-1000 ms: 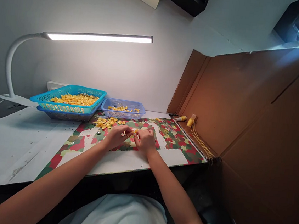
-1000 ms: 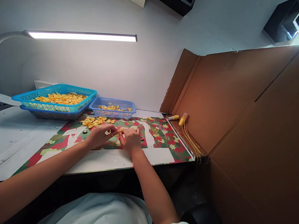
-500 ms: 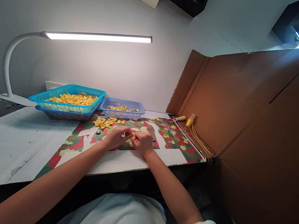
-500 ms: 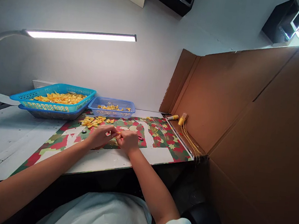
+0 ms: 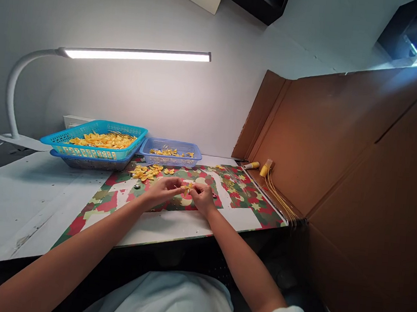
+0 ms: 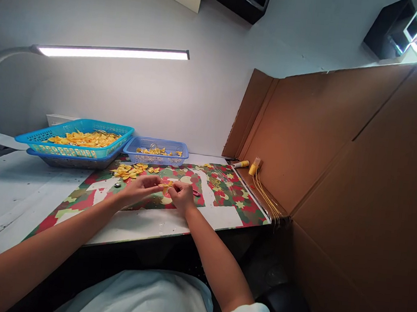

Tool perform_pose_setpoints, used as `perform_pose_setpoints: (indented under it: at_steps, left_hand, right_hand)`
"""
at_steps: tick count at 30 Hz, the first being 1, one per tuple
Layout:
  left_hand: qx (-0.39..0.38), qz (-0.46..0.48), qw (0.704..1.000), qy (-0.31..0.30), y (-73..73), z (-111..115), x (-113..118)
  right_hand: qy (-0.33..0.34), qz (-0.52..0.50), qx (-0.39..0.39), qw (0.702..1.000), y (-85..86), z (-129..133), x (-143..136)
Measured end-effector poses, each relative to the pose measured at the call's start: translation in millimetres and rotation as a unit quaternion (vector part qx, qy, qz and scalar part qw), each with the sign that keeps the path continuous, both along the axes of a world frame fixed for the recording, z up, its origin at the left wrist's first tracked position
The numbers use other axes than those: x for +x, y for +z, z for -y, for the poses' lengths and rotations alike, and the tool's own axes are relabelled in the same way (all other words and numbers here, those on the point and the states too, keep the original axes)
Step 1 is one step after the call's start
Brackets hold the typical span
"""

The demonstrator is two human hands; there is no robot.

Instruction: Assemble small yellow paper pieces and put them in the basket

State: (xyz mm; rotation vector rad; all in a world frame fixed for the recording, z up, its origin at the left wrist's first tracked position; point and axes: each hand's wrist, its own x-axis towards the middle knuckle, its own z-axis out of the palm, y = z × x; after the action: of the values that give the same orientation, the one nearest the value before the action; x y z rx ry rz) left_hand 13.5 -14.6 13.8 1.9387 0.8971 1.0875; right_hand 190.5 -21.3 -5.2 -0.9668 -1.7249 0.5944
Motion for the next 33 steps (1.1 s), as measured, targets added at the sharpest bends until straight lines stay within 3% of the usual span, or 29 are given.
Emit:
perform_pose_setpoints:
  at_steps: [3,5,8,13,20,24,28,33]
  left_hand:
    - [-0.146,0.097,0.983,-0.059,-0.7,-3.0,1.5]
    - [-0.181,0.106,0.976,-0.050,-0.3,-2.1,2.9]
    - [-0.155,0.065,0.985,-0.026,1.6,2.2,4.4]
    - [-0.149,0.038,0.988,-0.035,2.2,3.8,4.8]
    - [-0.105,0.033,0.994,-0.024,-1.7,2.6,5.3]
    - [-0.046,0.023,0.998,0.046,-1.4,3.6,4.0]
    - [-0.027,0.022,0.998,0.056,-1.2,3.8,3.5]
    - [-0.027,0.014,0.998,0.046,-4.2,1.7,4.2]
  right_hand:
    - [0.034,0.022,0.018,0.999,1.4,-0.1,0.2]
    - [0.045,0.056,0.043,0.996,2.3,1.3,0.7]
    - [0.038,0.083,0.061,0.994,2.7,3.6,1.8]
    - [0.039,0.075,0.035,0.996,-1.5,0.2,2.9]
    - [0.033,-0.089,-0.092,0.991,-4.1,-8.0,4.7]
    - [0.051,-0.030,-0.028,0.998,1.1,2.1,5.1]
    - [0.053,0.038,0.063,0.996,4.4,8.3,0.8]
    - [0.018,-0.042,0.014,0.999,3.9,0.7,-1.0]
